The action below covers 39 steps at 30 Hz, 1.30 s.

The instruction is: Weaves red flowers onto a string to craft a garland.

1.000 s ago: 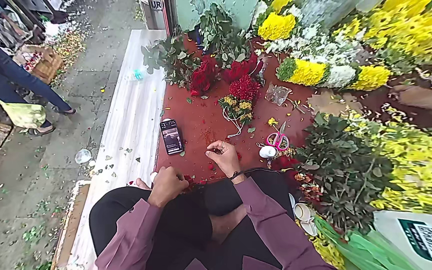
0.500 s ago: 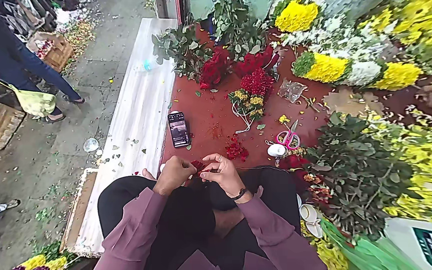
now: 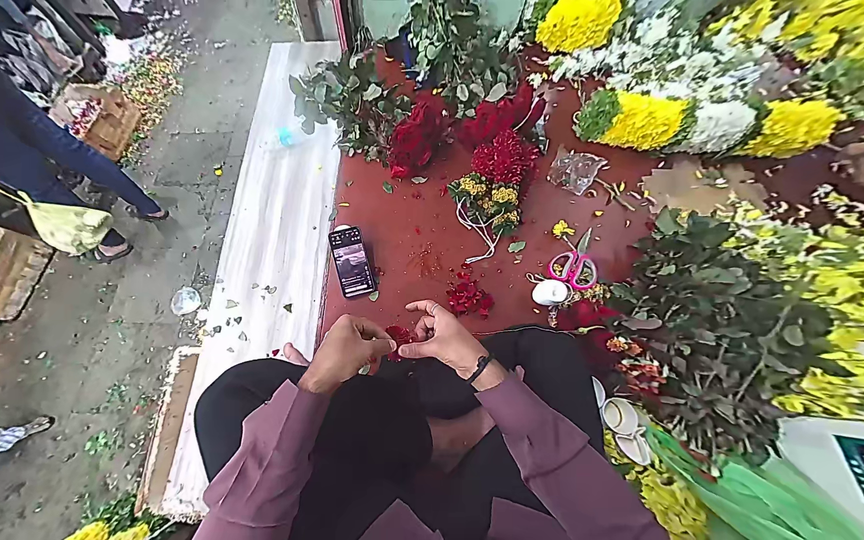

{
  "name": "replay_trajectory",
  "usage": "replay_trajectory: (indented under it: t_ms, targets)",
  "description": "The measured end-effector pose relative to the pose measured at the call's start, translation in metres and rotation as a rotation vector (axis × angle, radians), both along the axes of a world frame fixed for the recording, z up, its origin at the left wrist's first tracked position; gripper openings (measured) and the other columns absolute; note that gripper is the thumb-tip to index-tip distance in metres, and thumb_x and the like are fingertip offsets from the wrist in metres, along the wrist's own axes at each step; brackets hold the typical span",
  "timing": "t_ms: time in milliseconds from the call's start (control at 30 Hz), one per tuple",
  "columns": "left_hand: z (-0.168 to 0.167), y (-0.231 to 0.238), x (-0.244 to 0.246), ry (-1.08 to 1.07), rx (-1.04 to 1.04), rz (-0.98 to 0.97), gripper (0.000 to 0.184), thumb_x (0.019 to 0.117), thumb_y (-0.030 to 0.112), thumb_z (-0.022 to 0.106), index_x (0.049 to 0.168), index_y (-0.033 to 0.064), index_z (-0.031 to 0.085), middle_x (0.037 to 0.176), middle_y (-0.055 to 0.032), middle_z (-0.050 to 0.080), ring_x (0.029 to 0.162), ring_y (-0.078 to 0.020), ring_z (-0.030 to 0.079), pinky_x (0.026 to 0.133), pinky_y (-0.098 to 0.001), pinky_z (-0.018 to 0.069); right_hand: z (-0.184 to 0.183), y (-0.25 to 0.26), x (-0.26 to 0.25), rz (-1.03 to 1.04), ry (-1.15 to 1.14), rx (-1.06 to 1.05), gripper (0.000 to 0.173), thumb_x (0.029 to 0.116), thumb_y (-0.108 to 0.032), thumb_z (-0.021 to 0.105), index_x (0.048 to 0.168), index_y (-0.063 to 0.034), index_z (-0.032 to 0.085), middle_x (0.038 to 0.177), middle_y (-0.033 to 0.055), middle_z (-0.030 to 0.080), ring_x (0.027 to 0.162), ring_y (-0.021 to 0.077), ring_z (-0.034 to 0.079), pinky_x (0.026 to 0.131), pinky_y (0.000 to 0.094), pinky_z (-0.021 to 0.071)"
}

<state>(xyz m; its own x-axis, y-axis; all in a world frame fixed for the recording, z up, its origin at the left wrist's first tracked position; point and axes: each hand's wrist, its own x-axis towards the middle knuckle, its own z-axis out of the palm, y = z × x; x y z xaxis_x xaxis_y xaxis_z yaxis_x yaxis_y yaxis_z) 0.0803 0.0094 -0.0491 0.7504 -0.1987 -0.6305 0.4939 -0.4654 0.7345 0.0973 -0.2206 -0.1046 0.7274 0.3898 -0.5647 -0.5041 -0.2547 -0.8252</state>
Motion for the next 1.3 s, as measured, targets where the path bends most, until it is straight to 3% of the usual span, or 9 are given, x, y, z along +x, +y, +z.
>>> replay_trajectory:
  t_ms: [233,333,467,667,800,900,1100,1167,1300]
  targets:
    - [0.002,0.004,0.002,-0.020,0.139,0.113,0.013,0.0857,0.025,0.076,0.080,0.0131,0.076,0.066,0.0023,0.067,0.056,-0.0084,0.058,0.055,-0.0324,0.0500,-0.005,-0.010,0.006,0.261,-0.342,-0.086,0.104,0.0699,-0.039,0.091,0.159,-0.0245,0.039,0.150,0.0016,0.053,0.132,0.0166,0.054,0.109,0.0417,0.0496]
    - [0.002,0.005,0.003,-0.023,0.223,0.137,0.014,0.0852,0.026,0.075,0.079,0.0135,0.076,0.067,0.0022,0.068,0.058,-0.0095,0.061,0.057,-0.0350,0.0516,-0.012,-0.003,0.003,0.207,-0.263,-0.005,0.057,0.0842,-0.029,0.081,0.136,-0.0114,0.065,0.117,0.0043,0.072,0.092,0.0121,0.071,0.082,0.0329,0.0616]
    - [0.001,0.009,0.004,-0.053,0.315,0.182,0.019,0.0842,0.031,0.075,0.074,0.0147,0.074,0.064,0.0022,0.065,0.057,-0.0115,0.059,0.056,-0.0392,0.0499,-0.007,-0.013,0.012,0.197,-0.318,-0.048,0.018,0.0927,-0.029,0.073,0.093,-0.0125,0.079,0.089,-0.0023,0.075,0.081,0.0036,0.069,0.078,0.0261,0.0585]
    - [0.014,-0.003,0.001,-0.077,0.591,-0.122,0.025,0.0764,0.041,0.074,0.079,0.0166,0.075,0.095,-0.0082,0.068,0.102,-0.0317,0.063,0.081,-0.0572,0.0539,0.013,0.000,0.001,0.182,-0.412,0.302,0.014,0.0932,-0.019,0.073,0.092,-0.0054,0.077,0.089,0.0024,0.071,0.081,0.0081,0.066,0.074,0.0264,0.0568]
    - [0.024,-0.010,-0.004,-0.269,-0.046,-0.426,0.015,0.0840,0.031,0.080,0.082,0.0157,0.078,0.091,0.0008,0.073,0.099,-0.0151,0.066,0.092,-0.0414,0.0537,-0.011,-0.002,0.020,0.192,-0.300,0.372,0.011,0.0948,-0.013,0.073,0.096,-0.0026,0.077,0.092,0.0030,0.072,0.084,0.0071,0.067,0.079,0.0261,0.0582]
    - [0.024,-0.009,0.004,-0.396,-0.358,-0.030,0.014,0.0926,0.021,0.074,0.087,0.0085,0.078,0.092,-0.0031,0.074,0.096,-0.0174,0.067,0.091,-0.0397,0.0549,-0.018,0.004,0.003,0.089,-0.007,0.469,0.009,0.0958,-0.010,0.063,0.093,-0.0064,0.071,0.080,-0.0022,0.070,0.070,0.0027,0.064,0.067,0.0225,0.0561]
    - [-0.003,0.006,0.003,-0.397,0.341,0.290,0.016,0.0864,0.034,0.070,0.080,0.0205,0.077,0.079,0.0043,0.066,0.087,-0.0147,0.062,0.083,-0.0421,0.0495,0.009,0.028,-0.018,0.147,-0.305,0.488,0.012,0.0946,-0.010,0.072,0.098,-0.0018,0.079,0.087,0.0035,0.077,0.068,0.0051,0.067,0.065,0.0241,0.0570]
    - [-0.001,0.004,0.001,-0.332,0.383,0.288,0.017,0.0852,0.035,0.071,0.079,0.0201,0.077,0.077,0.0032,0.067,0.079,-0.0143,0.063,0.076,-0.0426,0.0509,0.010,0.029,-0.020,0.182,-0.362,0.444,0.012,0.0948,-0.011,0.072,0.098,-0.0022,0.079,0.092,0.0041,0.078,0.083,0.0073,0.073,0.080,0.0282,0.0617]
    - [-0.006,-0.002,0.002,-0.330,0.344,0.240,0.018,0.0860,0.035,0.074,0.081,0.0182,0.078,0.079,0.0020,0.070,0.074,-0.0137,0.065,0.070,-0.0436,0.0553,0.007,0.034,-0.029,0.271,-0.450,0.272,0.018,0.0961,-0.022,0.070,0.091,-0.0066,0.078,0.082,0.0012,0.074,0.077,0.0048,0.067,0.075,0.0298,0.0570]
